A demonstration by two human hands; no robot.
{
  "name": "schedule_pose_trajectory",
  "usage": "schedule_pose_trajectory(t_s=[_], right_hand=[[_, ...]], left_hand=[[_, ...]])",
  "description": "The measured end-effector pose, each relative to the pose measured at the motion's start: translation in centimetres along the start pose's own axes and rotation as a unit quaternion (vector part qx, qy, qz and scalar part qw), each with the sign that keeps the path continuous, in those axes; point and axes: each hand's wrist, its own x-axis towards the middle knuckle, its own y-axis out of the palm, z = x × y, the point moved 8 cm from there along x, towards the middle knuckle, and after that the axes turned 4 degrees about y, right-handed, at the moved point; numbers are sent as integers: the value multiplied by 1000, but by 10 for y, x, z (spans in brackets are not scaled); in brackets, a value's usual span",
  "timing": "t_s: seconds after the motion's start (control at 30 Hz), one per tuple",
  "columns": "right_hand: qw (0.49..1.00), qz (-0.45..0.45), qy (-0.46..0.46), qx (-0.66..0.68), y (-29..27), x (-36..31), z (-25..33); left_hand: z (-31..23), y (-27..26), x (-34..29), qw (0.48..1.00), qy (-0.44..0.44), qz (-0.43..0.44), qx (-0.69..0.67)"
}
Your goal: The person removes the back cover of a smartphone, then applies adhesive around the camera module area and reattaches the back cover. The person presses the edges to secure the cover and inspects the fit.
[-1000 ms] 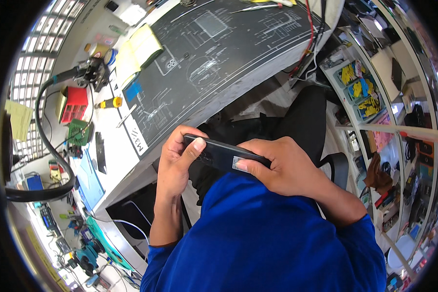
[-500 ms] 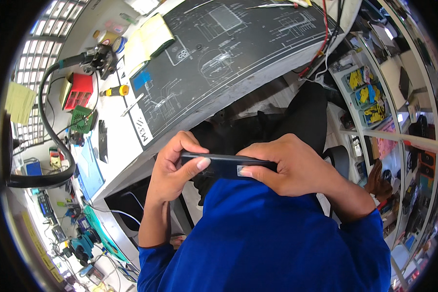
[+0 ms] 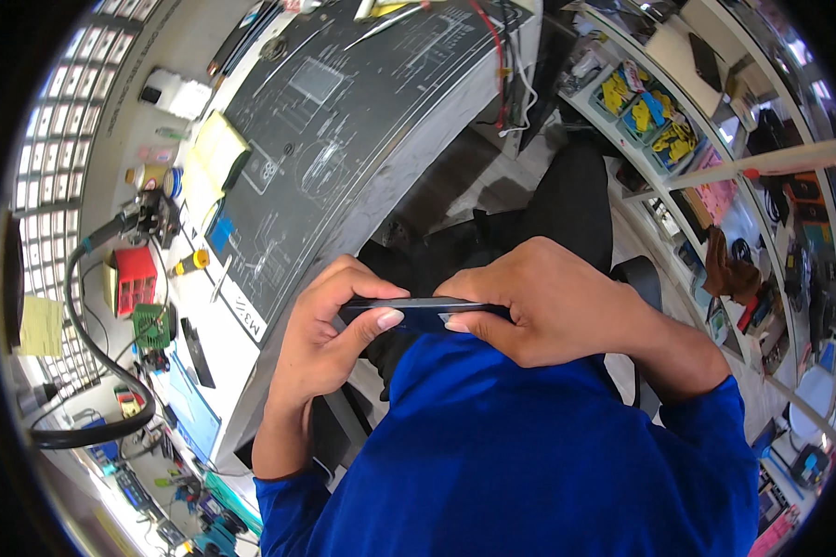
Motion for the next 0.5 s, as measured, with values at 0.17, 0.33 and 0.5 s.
schedule_pose_trajectory(t_s=[0.17, 0.33, 0.5], right_hand=[[998, -47, 5, -44, -14, -22, 0], [990, -105, -18, -94, -29, -44, 8], [981, -148, -20, -125, -34, -66, 10]], left_hand=[[-26, 16, 28, 984, 103, 96, 108], [-40, 32, 47, 971, 162, 143, 99], [-53, 44, 59, 965, 179, 176, 82]])
